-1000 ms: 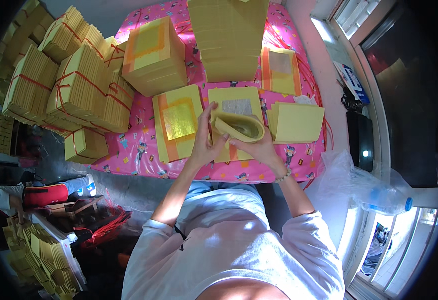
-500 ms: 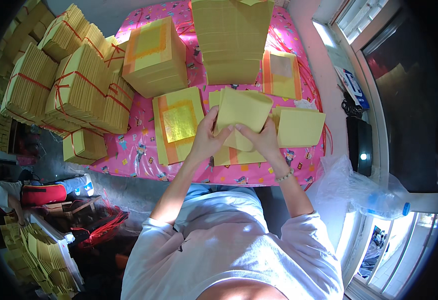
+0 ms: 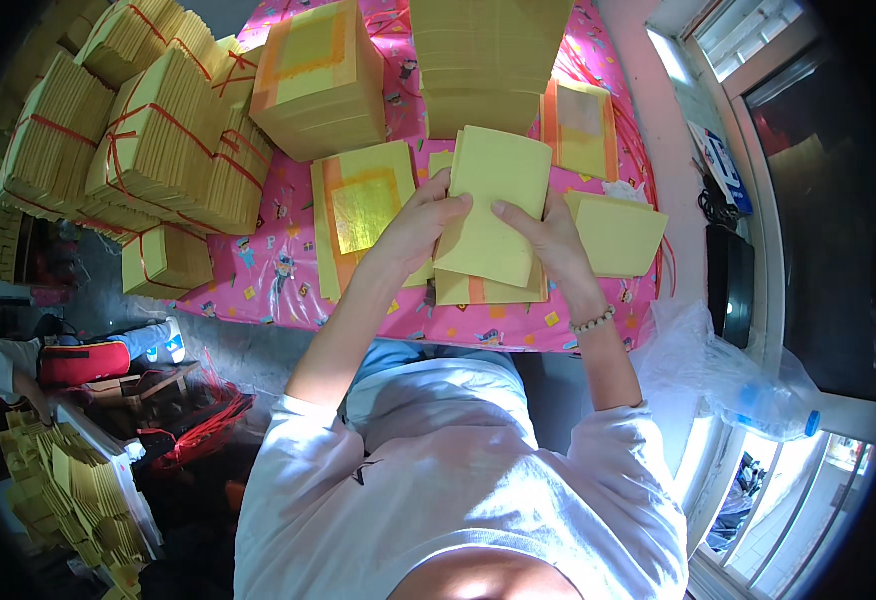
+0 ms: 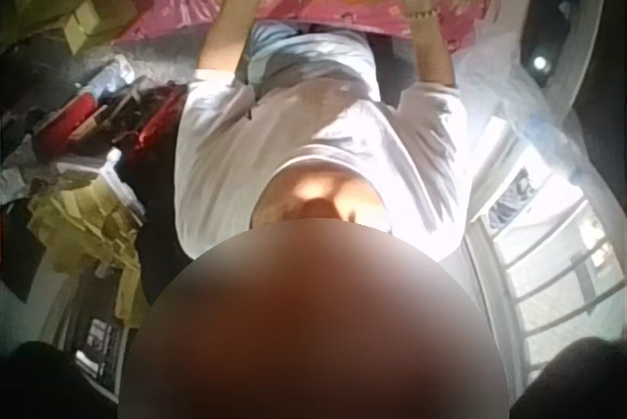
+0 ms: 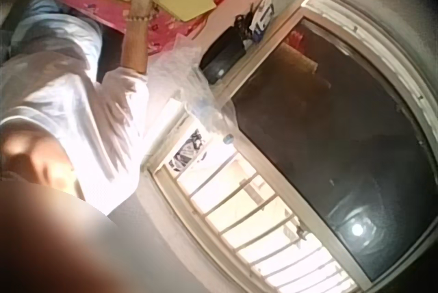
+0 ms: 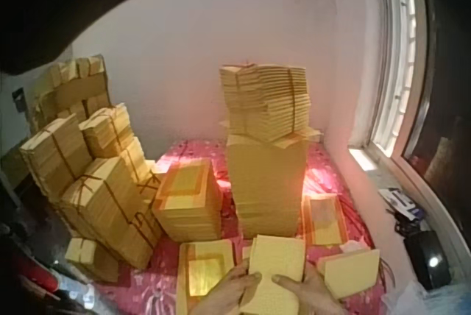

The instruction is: The person folds yellow rectangular paper sheets by hand on a table covered with a pink patterned cloth. They pick up individual sheets, fold them in half, and place them into a growing stack.

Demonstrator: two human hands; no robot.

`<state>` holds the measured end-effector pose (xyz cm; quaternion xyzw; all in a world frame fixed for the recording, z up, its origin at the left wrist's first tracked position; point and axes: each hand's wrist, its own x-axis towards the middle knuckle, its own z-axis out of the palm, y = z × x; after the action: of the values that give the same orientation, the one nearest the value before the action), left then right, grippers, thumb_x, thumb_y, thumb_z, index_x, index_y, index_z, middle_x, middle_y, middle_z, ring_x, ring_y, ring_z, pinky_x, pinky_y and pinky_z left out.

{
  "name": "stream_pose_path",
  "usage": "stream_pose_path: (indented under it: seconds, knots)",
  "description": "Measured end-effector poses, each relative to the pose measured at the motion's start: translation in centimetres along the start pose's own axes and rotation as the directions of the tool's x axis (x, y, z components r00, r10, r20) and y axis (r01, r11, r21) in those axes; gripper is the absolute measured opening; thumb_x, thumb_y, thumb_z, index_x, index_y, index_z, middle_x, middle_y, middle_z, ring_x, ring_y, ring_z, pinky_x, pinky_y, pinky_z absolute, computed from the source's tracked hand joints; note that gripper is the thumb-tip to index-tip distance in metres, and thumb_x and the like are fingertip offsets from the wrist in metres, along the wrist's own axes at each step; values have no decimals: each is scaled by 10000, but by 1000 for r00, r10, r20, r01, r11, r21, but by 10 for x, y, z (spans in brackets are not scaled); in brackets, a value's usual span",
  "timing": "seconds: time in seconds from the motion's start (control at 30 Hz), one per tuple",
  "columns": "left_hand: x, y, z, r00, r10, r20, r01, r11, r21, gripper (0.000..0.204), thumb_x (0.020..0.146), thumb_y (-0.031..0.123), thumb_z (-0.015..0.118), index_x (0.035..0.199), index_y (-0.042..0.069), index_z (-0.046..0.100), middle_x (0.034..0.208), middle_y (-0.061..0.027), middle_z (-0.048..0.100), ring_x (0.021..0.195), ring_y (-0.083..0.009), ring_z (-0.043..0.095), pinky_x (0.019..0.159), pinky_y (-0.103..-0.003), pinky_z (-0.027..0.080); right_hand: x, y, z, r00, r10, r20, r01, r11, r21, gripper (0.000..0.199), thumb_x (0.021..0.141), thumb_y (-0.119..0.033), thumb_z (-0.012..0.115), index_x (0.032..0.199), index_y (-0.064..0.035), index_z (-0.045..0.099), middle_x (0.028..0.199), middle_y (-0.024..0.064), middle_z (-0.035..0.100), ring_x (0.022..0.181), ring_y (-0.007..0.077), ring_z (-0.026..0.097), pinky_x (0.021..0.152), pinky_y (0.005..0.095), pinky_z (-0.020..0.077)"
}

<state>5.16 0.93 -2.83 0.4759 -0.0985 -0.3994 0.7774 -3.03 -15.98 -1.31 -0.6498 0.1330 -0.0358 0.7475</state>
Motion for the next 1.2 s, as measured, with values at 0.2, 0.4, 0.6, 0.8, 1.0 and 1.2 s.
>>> stream_pose_path:
  seconds: [0.2, 0.4, 0.6, 0.8, 1.0, 1.2]
  knots:
    - [-5, 8, 9, 1000, -2, -28, 4, 999, 51, 393, 959, 134, 554, 1319, 15, 449, 1243, -90, 573, 1128, -157, 575, 947, -297, 474, 0, 3, -2, 1000, 0, 4, 0, 1000, -25, 621, 811, -136, 776, 1304, 38, 441, 1205, 134, 598, 1100, 190, 600, 920, 309, 506]
    - [-2, 4, 6, 999, 51, 0, -50, 986, 156, 393, 976, 156, 547, 1334, 23, 449, 1246, -76, 575, 1129, -143, 567, 945, -290, 465, 0, 3, -2, 999, -44, 11, 45, 995, -88, 646, 806, -127, 776, 1324, 29, 423, 1211, 129, 591, 1110, 192, 593, 929, 313, 503]
    - [-5, -12, 14, 958, 286, -10, -278, 938, 207, 343, 984, 99, 504, 1312, 17, 450, 1230, -76, 580, 1119, -130, 554, 947, -282, 445, -4, 12, -2, 981, -194, 21, 195, 963, -185, 655, 793, -80, 773, 1331, 17, 412, 1204, 114, 580, 1109, 175, 582, 919, 309, 504]
    - [-13, -27, 29, 878, 474, -68, -444, 859, 255, 265, 991, 96, 488, 1238, 5, 461, 1143, -81, 596, 1073, -118, 547, 923, -280, 436, -15, 11, 3, 964, -267, 14, 266, 953, -148, 670, 777, -39, 773, 1337, 4, 408, 1190, 94, 584, 1087, 163, 590, 917, 305, 501]
    - [-23, -27, 37, 858, 509, -74, -469, 833, 292, 274, 1001, 131, 498, 1239, 4, 449, 1122, -91, 593, 1048, -124, 559, 905, -280, 448, -24, 8, 2, 959, -284, 26, 285, 957, -49, 582, 841, -46, 722, 1339, 1, 425, 1203, 90, 593, 1073, 144, 592, 905, 295, 502]
    - [-28, -32, 39, 870, 484, -97, -446, 855, 264, 278, 1002, 130, 497, 1248, 9, 452, 1127, -88, 597, 1035, -124, 569, 892, -285, 462, -31, 6, 1, 965, -251, -81, 247, 967, -59, 311, 919, -102, 661, 1192, 23, 580, 1068, 60, 659, 955, 93, 618, 822, 252, 516]
